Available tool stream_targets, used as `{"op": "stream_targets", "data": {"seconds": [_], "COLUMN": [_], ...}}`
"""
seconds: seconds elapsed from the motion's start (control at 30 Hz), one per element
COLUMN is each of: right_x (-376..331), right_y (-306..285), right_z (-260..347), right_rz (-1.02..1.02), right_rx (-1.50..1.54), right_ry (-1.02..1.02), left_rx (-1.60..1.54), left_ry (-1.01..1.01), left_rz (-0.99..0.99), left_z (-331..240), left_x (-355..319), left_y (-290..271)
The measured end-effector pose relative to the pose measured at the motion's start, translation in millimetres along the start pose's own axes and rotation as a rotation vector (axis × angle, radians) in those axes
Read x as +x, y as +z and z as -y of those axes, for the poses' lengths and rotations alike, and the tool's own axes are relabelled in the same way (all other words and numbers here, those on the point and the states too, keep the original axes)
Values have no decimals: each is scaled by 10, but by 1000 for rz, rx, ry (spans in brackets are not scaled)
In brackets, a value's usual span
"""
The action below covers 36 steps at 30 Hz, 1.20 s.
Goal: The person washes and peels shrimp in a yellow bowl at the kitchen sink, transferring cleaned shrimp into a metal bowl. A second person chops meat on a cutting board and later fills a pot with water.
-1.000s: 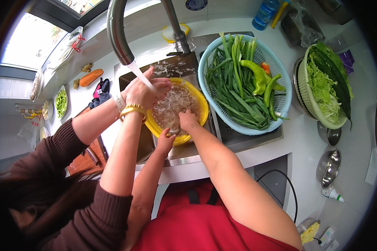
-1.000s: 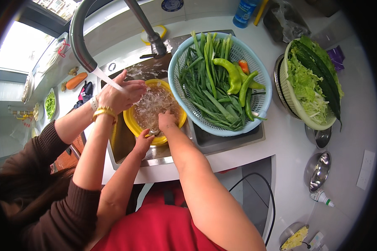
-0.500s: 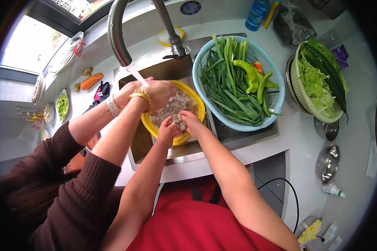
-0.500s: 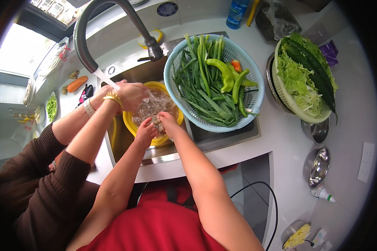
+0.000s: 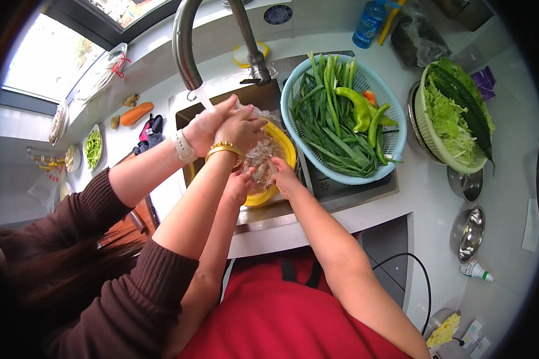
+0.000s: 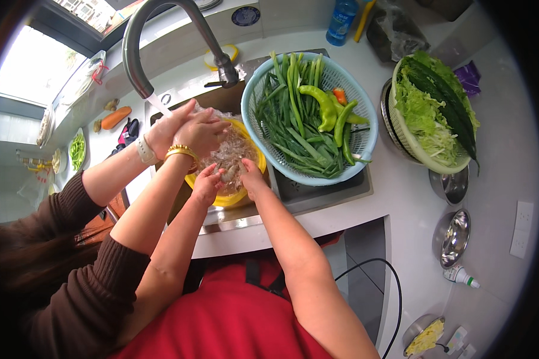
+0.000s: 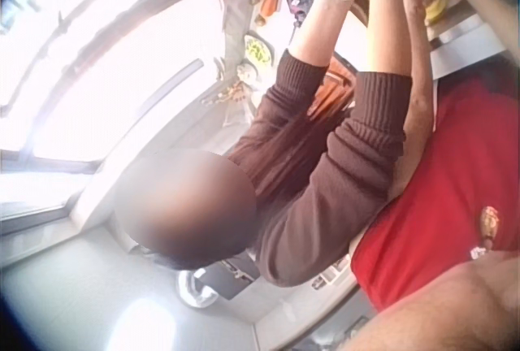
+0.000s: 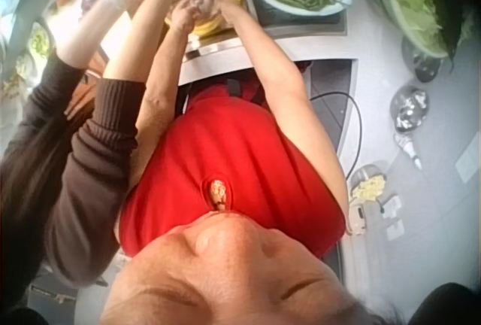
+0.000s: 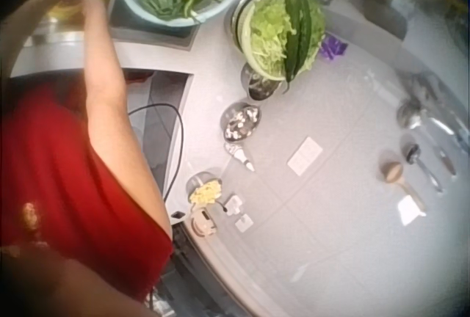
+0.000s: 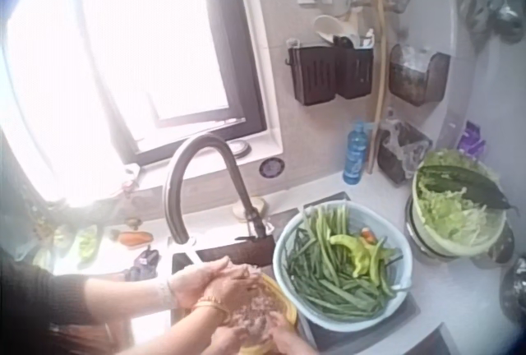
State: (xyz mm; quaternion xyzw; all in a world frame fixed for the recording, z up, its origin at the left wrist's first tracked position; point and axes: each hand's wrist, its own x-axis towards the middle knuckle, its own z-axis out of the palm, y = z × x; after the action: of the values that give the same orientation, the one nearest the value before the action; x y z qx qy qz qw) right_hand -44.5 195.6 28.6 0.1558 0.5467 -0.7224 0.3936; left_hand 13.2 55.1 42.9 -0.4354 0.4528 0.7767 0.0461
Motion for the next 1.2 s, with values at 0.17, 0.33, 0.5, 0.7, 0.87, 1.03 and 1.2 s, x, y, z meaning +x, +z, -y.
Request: {"op": "stream_targets", "data": {"seconds": [0.17, 0.33, 0.5, 0.7, 0.87, 1.03, 1.2], "right_x": [59, -71, 2, 45, 5, -347, -305], "right_y": [16, 116, 227, 209, -44, 160, 139], "right_z": [-92, -91, -225, -251, -1, 123, 128], "right_rz": [13, 71, 17, 190, 88, 211, 142], "right_rx": [-553, -1083, -1018, -619, -773, -1005, -1026], "right_ry": [-269, -469, -476, -492, -370, -619, -587], "left_rx": [24, -116, 42, 299, 108, 35, 214], "left_ry": [10, -17, 55, 304, 44, 18, 126], "left_rz": [12, 27, -26, -16, 71, -24, -110], "left_z": [-26, -52, 17, 227, 2, -11, -194], "left_x": [-15, -11, -59, 256, -10, 23, -190], "left_y": [-41, -103, 132, -247, 40, -80, 174]}}
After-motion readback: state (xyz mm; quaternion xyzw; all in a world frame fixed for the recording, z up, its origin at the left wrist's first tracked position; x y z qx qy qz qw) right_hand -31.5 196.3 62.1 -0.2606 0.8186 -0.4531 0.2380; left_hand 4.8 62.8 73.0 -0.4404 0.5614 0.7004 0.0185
